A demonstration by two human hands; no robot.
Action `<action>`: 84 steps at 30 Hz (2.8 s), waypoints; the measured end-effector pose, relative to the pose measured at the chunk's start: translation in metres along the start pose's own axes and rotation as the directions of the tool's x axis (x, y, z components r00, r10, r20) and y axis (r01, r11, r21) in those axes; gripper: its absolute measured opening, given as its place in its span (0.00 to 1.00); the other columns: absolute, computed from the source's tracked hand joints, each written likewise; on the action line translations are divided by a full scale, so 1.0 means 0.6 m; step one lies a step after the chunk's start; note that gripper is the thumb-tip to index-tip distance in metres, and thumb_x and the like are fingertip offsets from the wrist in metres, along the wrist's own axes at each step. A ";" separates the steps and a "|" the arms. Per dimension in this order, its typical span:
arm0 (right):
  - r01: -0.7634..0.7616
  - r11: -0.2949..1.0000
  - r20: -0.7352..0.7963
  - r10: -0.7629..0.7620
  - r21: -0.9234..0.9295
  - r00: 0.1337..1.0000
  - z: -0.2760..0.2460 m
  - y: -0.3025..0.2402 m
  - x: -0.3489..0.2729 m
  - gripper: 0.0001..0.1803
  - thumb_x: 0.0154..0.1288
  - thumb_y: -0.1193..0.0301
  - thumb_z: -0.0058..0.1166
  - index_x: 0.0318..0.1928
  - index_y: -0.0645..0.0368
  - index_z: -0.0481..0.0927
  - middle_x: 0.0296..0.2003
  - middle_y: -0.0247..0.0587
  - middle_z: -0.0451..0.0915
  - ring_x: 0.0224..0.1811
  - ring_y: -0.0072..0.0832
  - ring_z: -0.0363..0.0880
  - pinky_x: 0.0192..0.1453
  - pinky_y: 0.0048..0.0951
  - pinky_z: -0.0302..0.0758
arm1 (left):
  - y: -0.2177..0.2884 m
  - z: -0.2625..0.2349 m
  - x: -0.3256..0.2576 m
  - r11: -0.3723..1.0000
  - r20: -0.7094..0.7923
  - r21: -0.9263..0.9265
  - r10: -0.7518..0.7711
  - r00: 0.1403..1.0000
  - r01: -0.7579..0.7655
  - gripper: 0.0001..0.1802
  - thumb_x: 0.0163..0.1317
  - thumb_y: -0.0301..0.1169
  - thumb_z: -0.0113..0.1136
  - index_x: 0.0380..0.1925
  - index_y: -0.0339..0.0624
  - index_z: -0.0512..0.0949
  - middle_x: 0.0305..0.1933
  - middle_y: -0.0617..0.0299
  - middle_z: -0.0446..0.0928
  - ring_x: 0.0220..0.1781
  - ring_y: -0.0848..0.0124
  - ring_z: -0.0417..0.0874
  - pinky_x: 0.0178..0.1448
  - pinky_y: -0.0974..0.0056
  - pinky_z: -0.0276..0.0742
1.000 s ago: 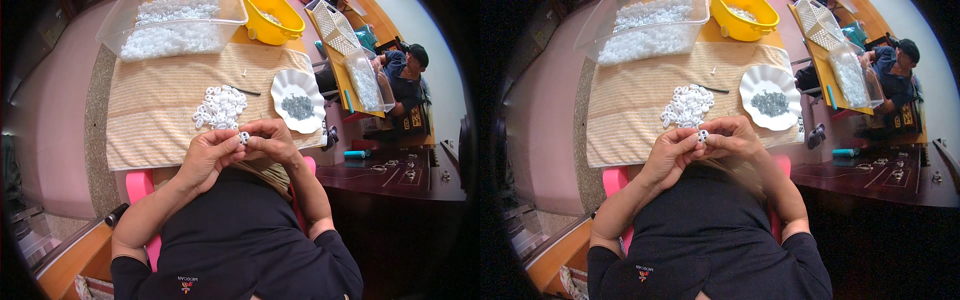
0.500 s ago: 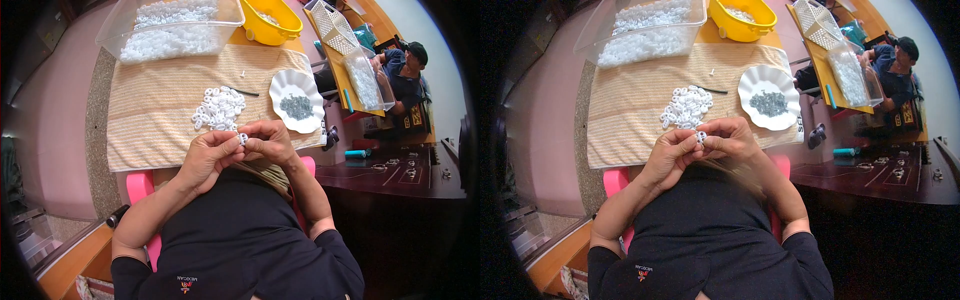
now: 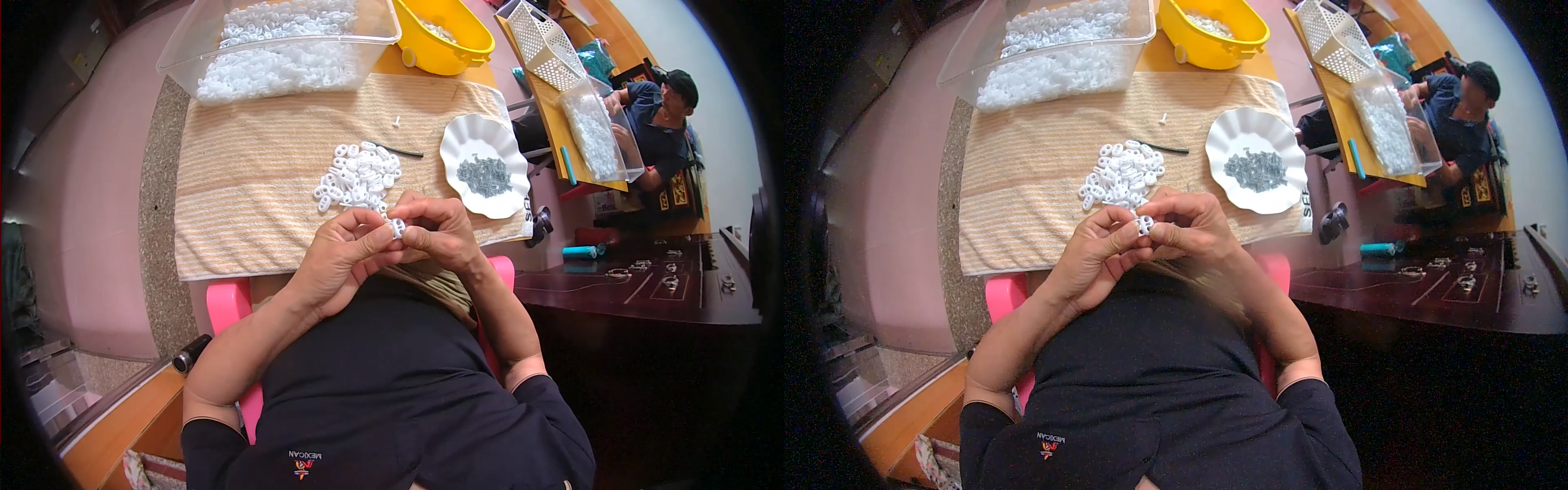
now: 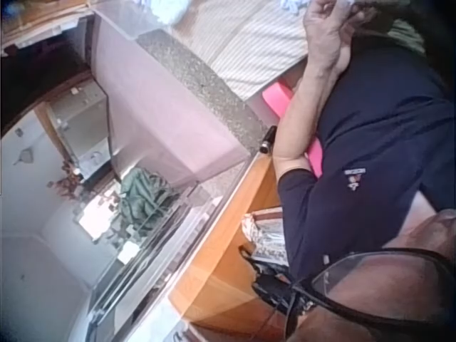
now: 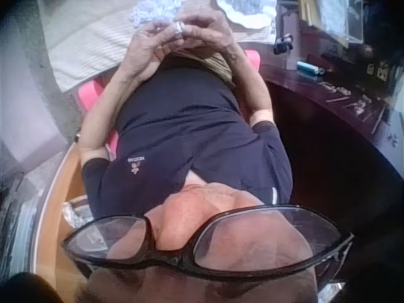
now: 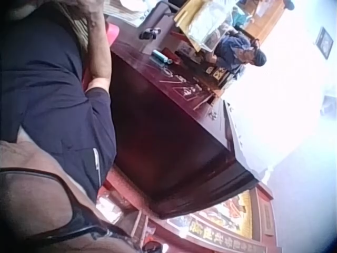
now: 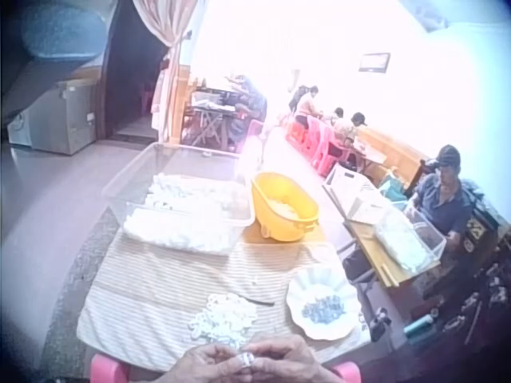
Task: Assembling small plastic components by inserting metal pins using a precision tool.
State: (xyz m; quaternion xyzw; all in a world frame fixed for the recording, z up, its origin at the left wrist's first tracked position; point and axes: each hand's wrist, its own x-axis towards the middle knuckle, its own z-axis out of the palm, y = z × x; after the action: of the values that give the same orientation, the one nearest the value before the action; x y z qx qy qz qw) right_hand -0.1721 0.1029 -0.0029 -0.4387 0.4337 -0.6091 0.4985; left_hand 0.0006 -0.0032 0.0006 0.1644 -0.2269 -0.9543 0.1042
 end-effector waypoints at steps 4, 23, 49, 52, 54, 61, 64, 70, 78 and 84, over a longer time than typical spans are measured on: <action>0.005 0.999 -0.011 -0.006 -0.045 1.000 0.000 -0.003 -0.001 0.14 0.63 0.80 0.58 0.50 0.67 0.79 0.38 0.37 0.77 0.40 0.20 0.78 0.43 0.19 0.75 | -0.002 0.000 -0.001 1.000 0.033 -0.001 0.019 0.999 -0.019 0.04 0.63 0.26 0.61 0.35 0.41 0.75 0.38 0.60 0.81 0.38 0.74 0.83 0.45 0.71 0.82; 0.011 1.000 -0.048 -0.011 -0.014 0.999 0.026 -0.012 -0.004 0.12 0.63 0.80 0.57 0.47 0.69 0.79 0.38 0.37 0.77 0.37 0.20 0.80 0.39 0.19 0.78 | -0.011 -0.001 0.001 0.999 0.021 0.026 0.045 0.999 -0.045 0.05 0.63 0.27 0.62 0.34 0.41 0.75 0.34 0.63 0.80 0.34 0.75 0.83 0.43 0.72 0.82; 0.090 0.959 -0.053 -0.108 -0.267 0.993 0.033 -0.024 0.000 0.16 0.56 0.80 0.65 0.46 0.65 0.81 0.35 0.35 0.76 0.36 0.17 0.74 0.36 0.17 0.69 | -0.002 0.000 -0.002 0.998 0.039 0.055 0.022 0.999 -0.025 0.05 0.62 0.29 0.63 0.34 0.41 0.76 0.36 0.64 0.80 0.36 0.77 0.81 0.44 0.72 0.81; 0.120 0.949 -0.049 -0.141 -0.291 0.989 0.041 -0.029 -0.001 0.16 0.56 0.79 0.65 0.46 0.65 0.81 0.35 0.38 0.78 0.36 0.19 0.74 0.36 0.18 0.68 | -0.004 -0.003 -0.001 0.998 0.056 0.059 0.031 0.998 -0.034 0.06 0.62 0.29 0.64 0.34 0.41 0.77 0.35 0.64 0.80 0.35 0.76 0.81 0.43 0.72 0.81; 0.105 0.956 -0.067 -0.128 -0.274 0.990 0.044 -0.031 -0.001 0.16 0.55 0.79 0.65 0.46 0.65 0.81 0.35 0.38 0.78 0.36 0.19 0.75 0.35 0.17 0.68 | -0.006 -0.007 0.000 0.998 0.064 0.056 0.032 0.997 -0.035 0.05 0.62 0.29 0.63 0.34 0.41 0.77 0.35 0.64 0.80 0.35 0.76 0.81 0.43 0.72 0.81; 0.117 0.946 -0.076 -0.146 -0.301 0.986 0.048 -0.035 0.001 0.16 0.55 0.79 0.66 0.45 0.65 0.81 0.34 0.37 0.77 0.32 0.17 0.72 0.32 0.18 0.66 | -0.003 -0.007 0.000 0.999 0.075 0.022 0.023 0.997 -0.025 0.05 0.63 0.28 0.62 0.35 0.42 0.77 0.36 0.64 0.80 0.37 0.76 0.81 0.46 0.70 0.80; 0.144 0.912 -0.058 -0.179 -0.385 0.982 0.051 -0.044 0.002 0.16 0.55 0.78 0.66 0.45 0.65 0.81 0.34 0.37 0.77 0.31 0.17 0.72 0.31 0.17 0.66 | -0.001 -0.006 0.000 1.000 0.082 0.014 0.026 0.996 -0.028 0.05 0.62 0.28 0.63 0.35 0.41 0.76 0.36 0.64 0.80 0.37 0.75 0.81 0.46 0.70 0.80; 0.217 0.882 -0.017 -0.247 -0.417 0.969 0.052 -0.040 0.001 0.16 0.55 0.79 0.66 0.45 0.66 0.81 0.35 0.40 0.77 0.31 0.18 0.75 0.31 0.16 0.69 | 0.001 -0.013 0.000 0.999 0.173 0.014 0.037 0.984 -0.040 0.06 0.62 0.28 0.64 0.34 0.40 0.76 0.35 0.63 0.79 0.36 0.74 0.81 0.46 0.68 0.81; 0.172 0.871 -0.062 -0.225 -0.460 0.972 0.054 -0.037 -0.004 0.17 0.54 0.79 0.67 0.45 0.65 0.80 0.36 0.40 0.77 0.33 0.18 0.76 0.32 0.16 0.71 | 0.001 -0.011 0.000 1.000 0.144 0.005 0.026 0.989 -0.027 0.06 0.62 0.29 0.63 0.34 0.40 0.76 0.36 0.62 0.79 0.36 0.73 0.81 0.45 0.68 0.81; 0.212 0.808 -0.088 -0.309 -0.550 0.947 0.058 -0.038 -0.001 0.17 0.53 0.79 0.68 0.44 0.65 0.80 0.37 0.40 0.77 0.32 0.17 0.74 0.31 0.16 0.70 | 0.003 -0.009 -0.001 1.000 0.113 0.007 0.023 0.993 -0.024 0.07 0.64 0.32 0.61 0.36 0.41 0.76 0.38 0.63 0.79 0.38 0.75 0.80 0.46 0.68 0.81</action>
State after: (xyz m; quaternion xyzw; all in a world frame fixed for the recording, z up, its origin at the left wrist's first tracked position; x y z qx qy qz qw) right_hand -0.1434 0.1033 0.0277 -0.5605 0.5627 -0.5629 0.2287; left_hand 0.0032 -0.0066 -0.0030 0.1079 -0.2384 -0.9598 0.1016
